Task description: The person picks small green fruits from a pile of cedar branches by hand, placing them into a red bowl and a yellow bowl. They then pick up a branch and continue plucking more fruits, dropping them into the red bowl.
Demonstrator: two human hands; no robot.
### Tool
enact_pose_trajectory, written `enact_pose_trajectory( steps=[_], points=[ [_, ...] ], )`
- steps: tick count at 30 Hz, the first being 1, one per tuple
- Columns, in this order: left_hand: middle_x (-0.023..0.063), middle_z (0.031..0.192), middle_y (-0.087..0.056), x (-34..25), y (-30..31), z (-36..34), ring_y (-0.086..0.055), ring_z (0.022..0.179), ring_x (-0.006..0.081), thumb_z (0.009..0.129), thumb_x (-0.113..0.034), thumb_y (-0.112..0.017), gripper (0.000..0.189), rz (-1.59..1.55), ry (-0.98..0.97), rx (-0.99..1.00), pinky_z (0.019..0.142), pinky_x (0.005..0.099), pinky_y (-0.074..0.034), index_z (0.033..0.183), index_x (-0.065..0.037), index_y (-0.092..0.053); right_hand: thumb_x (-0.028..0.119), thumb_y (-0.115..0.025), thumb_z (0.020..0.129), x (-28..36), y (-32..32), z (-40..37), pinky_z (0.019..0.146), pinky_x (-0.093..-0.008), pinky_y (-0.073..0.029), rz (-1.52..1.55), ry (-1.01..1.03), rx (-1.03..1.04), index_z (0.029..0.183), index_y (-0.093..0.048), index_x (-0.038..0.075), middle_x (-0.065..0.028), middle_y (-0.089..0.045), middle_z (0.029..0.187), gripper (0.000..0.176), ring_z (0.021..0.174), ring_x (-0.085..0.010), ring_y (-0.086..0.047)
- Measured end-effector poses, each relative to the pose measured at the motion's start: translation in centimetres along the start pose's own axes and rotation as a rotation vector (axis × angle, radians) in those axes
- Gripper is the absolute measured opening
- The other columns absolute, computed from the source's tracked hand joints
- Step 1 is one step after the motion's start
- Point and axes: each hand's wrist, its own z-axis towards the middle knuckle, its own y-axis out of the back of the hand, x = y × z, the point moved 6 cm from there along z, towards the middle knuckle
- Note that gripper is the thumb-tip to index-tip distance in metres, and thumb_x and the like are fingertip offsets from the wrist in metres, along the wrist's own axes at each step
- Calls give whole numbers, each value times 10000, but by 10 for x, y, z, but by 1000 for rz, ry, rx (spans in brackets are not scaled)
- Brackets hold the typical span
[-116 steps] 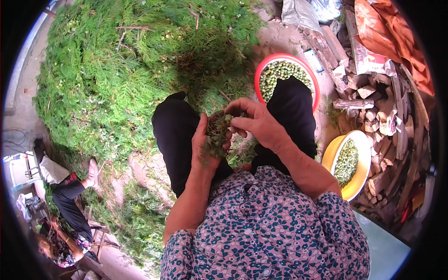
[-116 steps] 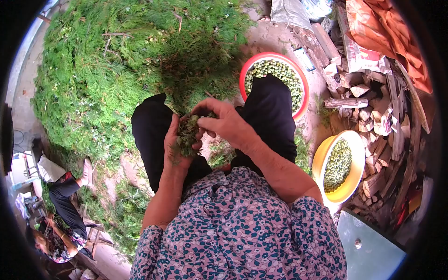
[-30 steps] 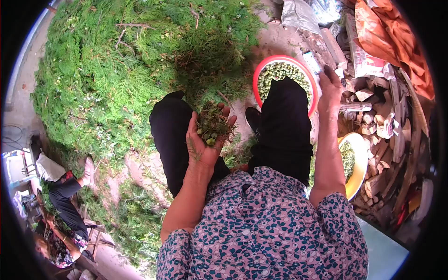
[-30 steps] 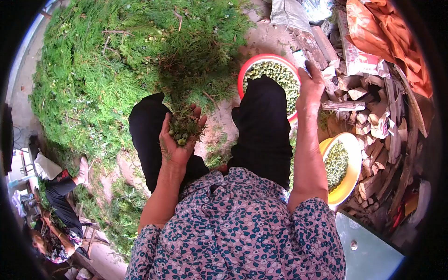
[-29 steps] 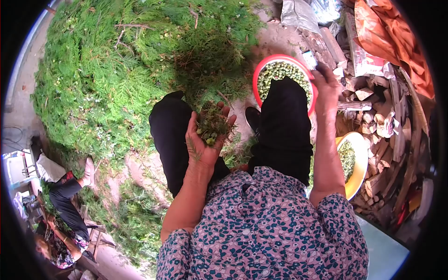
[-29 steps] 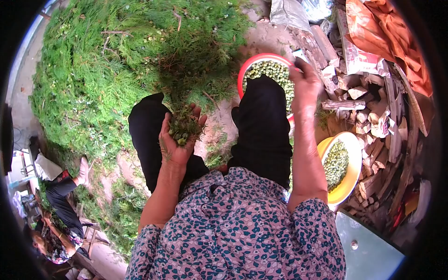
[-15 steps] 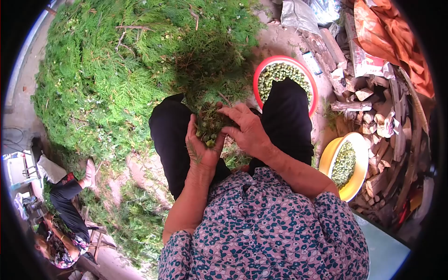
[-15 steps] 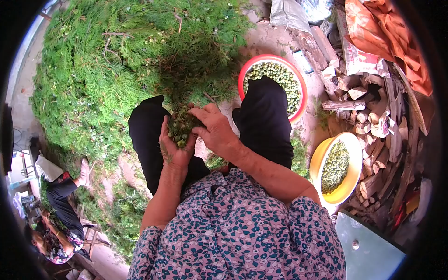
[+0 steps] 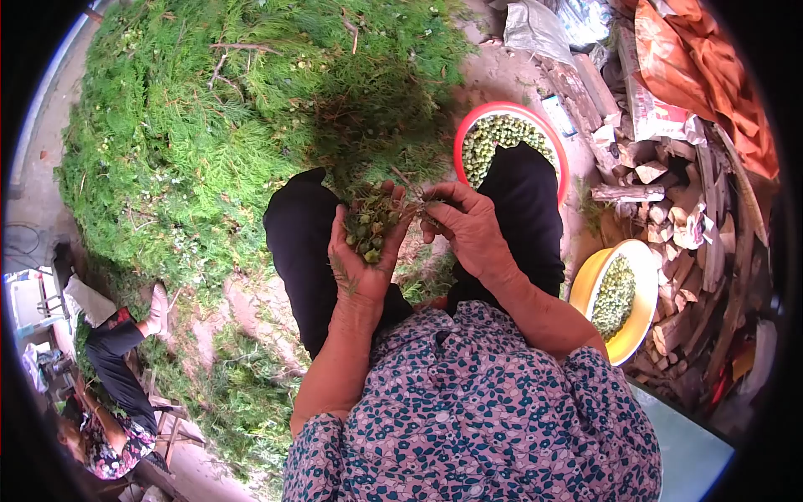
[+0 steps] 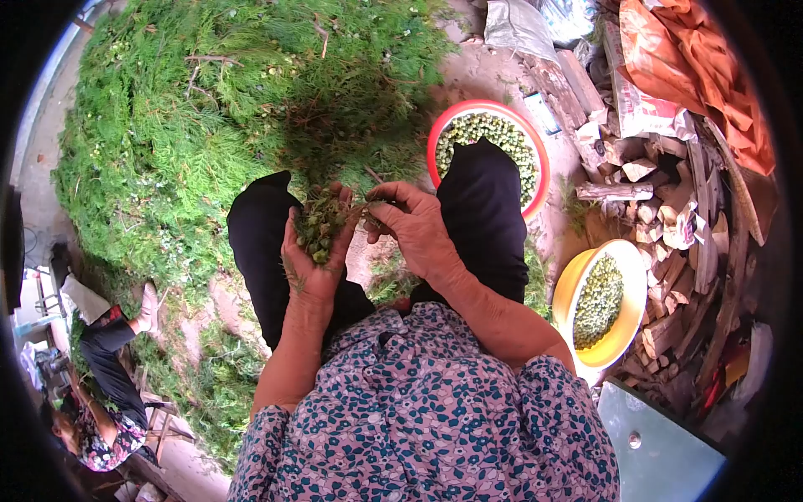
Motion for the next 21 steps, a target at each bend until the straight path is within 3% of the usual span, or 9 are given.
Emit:
enact_pose_trajectory(
  steps=[7,9,10,13,14,15,16,18,21],
  points=[
    [216,1238,-422,0,0,-2,-409,1170,352,938,-322,-273,469,-74,6,-87,994,530,-333,1217,43,-370,16,-554,817,10,9,4,566,-260,-493,101,95,-133,949,-552,-49,-81,-584,784,147,598,-147,-570],
    [224,1237,-426,-2,2,-1,-403,1169,373,929,-315,-329,443,-140,7,-60,994,553,-313,1207,26,-383,35,-597,777,14,21,1,588,-278,-483,-418,103,-169,964,-571,-31,-94,-587,812,200,652,-156,-579],
    [224,1237,-426,-2,2,-2,-403,1169,373,929,-315,-329,443,-141,6,-59,994,553,-313,1207,26,-383,51,-622,734,17,16,1,643,-301,-470,-935,231,-40,988,-586,7,-110,-580,883,260,739,-184,-585],
    [227,1215,-444,3,3,-3,-413,1158,377,925,-305,-351,426,-143,22,-37,991,553,-318,1183,29,-405,53,-587,779,19,-3,-7,715,-275,-456,-1258,483,37,1018,-577,-17,-84,-560,994,249,813,-196,-578],
    [216,1186,-469,-2,1,-5,-441,1134,360,926,-304,-344,422,347,-121,-12,975,540,-349,1175,30,-412,69,-600,773,24,-3,-6,787,-297,-440,-1132,410,12,1036,-572,-3,-112,-547,1010,274,941,-218,-551],
    [205,1158,-494,-7,-5,-8,-469,1110,343,926,-302,-337,418,838,-262,14,959,527,-380,1167,31,-418,69,-600,773,27,-7,-3,787,-297,-440,-1130,408,8,1036,-572,-3,-112,-547,1010,274,941,-218,-551],
    [205,1158,-494,-7,-6,-9,-469,1110,343,926,-302,-337,418,841,-256,15,959,527,-380,1167,31,-418,69,-609,765,31,-11,1,800,-294,-435,-997,422,5,1054,-570,14,-112,-546,1010,297,952,-219,-547],
    [216,1190,-469,7,3,-8,-448,1130,358,916,-302,-375,408,-20,77,-158,972,528,-358,1158,21,-435,70,-618,757,32,-18,10,812,-292,-431,-865,442,2,1072,-568,31,-112,-545,1009,322,963,-221,-543],
    [204,1158,-495,9,11,-7,-491,1087,334,918,-295,-371,397,76,124,-172,931,481,-420,1154,15,-443,75,-646,732,12,-23,22,820,-292,-432,-769,284,107,1101,-562,60,-112,-545,1015,379,972,-228,-540]
  ],
)
